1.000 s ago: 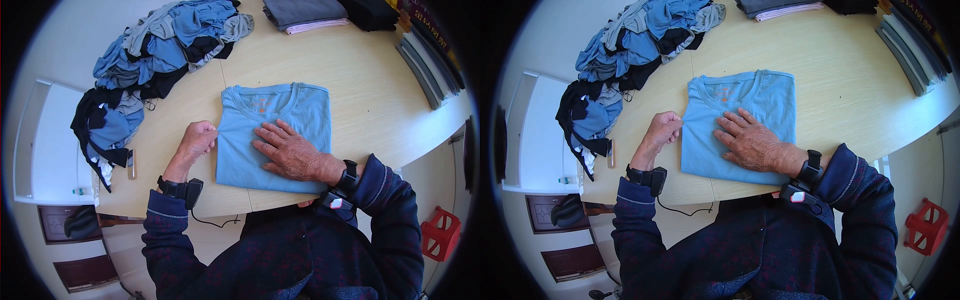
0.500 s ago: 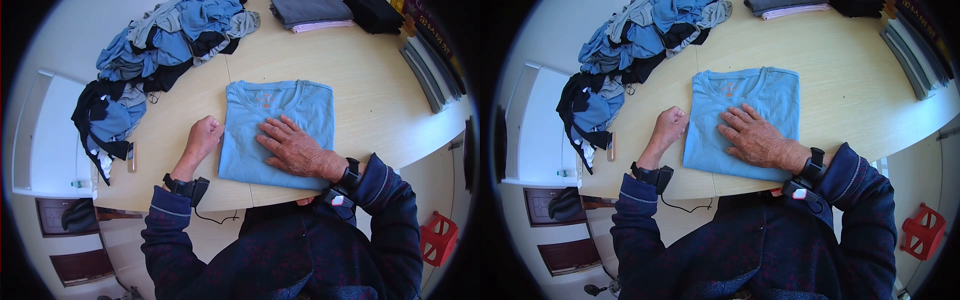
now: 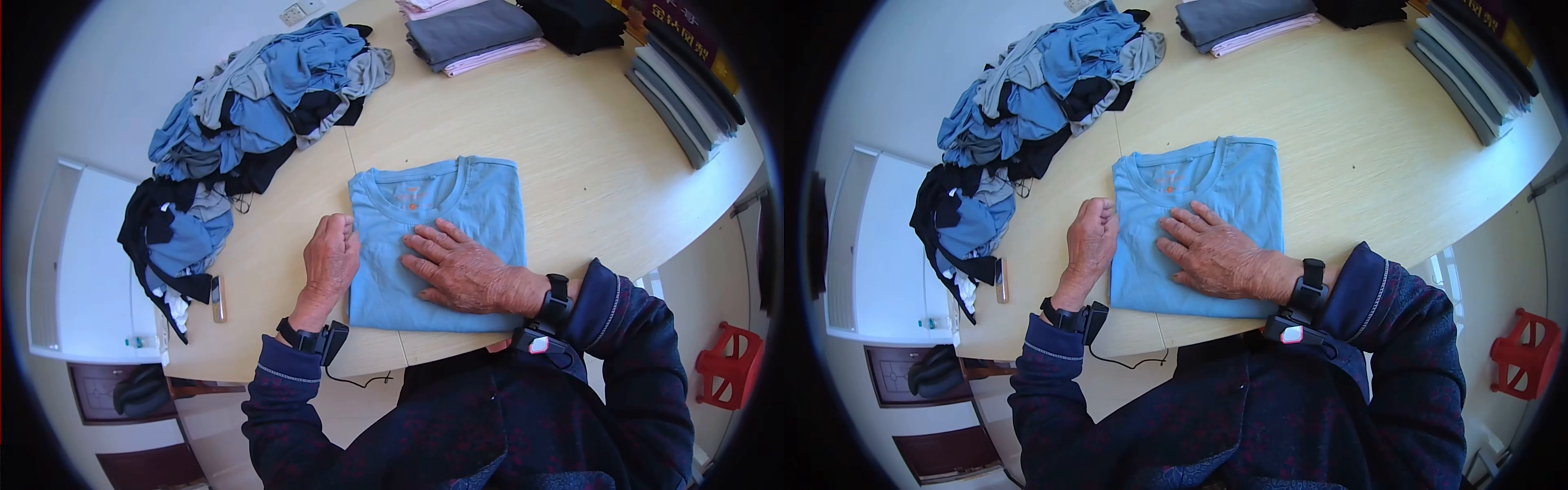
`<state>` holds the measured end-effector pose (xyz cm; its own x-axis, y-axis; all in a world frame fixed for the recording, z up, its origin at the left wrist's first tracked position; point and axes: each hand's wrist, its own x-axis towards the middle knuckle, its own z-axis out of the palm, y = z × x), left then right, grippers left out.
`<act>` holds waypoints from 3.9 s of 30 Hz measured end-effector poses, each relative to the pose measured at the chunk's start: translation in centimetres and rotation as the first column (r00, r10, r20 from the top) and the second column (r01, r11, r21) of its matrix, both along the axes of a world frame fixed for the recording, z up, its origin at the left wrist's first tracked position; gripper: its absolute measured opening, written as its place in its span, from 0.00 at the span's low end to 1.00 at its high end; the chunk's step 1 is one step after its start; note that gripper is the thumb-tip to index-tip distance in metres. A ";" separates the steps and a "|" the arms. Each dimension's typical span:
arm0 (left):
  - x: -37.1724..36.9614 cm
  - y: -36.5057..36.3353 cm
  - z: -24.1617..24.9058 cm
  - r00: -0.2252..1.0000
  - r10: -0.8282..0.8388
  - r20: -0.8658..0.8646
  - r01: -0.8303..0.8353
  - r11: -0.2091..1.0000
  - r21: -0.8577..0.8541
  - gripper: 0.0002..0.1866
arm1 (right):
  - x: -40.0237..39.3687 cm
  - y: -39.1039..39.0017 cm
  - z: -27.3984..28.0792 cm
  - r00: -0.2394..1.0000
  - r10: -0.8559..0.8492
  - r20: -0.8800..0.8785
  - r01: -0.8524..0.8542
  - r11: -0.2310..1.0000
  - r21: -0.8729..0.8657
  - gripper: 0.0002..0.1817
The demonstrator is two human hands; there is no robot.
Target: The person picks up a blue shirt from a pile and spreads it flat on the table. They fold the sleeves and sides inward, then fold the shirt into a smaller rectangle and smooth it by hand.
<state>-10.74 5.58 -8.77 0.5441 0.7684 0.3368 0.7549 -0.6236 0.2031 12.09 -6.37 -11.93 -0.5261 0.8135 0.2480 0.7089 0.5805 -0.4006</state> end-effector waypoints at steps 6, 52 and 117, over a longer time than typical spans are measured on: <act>3.4 2.7 0.6 0.997 -0.073 0.038 0.071 0.995 0.064 0.11 | 0.0 0.0 -0.1 0.999 -0.003 -0.036 0.004 1.000 0.015 0.30; 0.3 -3.0 -3.2 0.994 -0.106 -0.010 0.105 0.990 -0.096 0.44 | 0.3 0.1 0.1 0.999 0.035 0.021 -0.036 0.999 0.039 0.31; -3.9 -11.3 -1.5 0.854 -0.498 -0.150 0.492 0.867 -0.079 0.55 | -1.2 -4.3 1.1 0.937 -0.292 0.194 0.277 0.956 0.099 0.46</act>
<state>-14.63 -5.74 -10.31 0.8999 0.3929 0.1892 0.3723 -0.9181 0.1360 10.85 -10.62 -10.84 -0.3203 0.9213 0.2203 0.9106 0.3636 -0.1965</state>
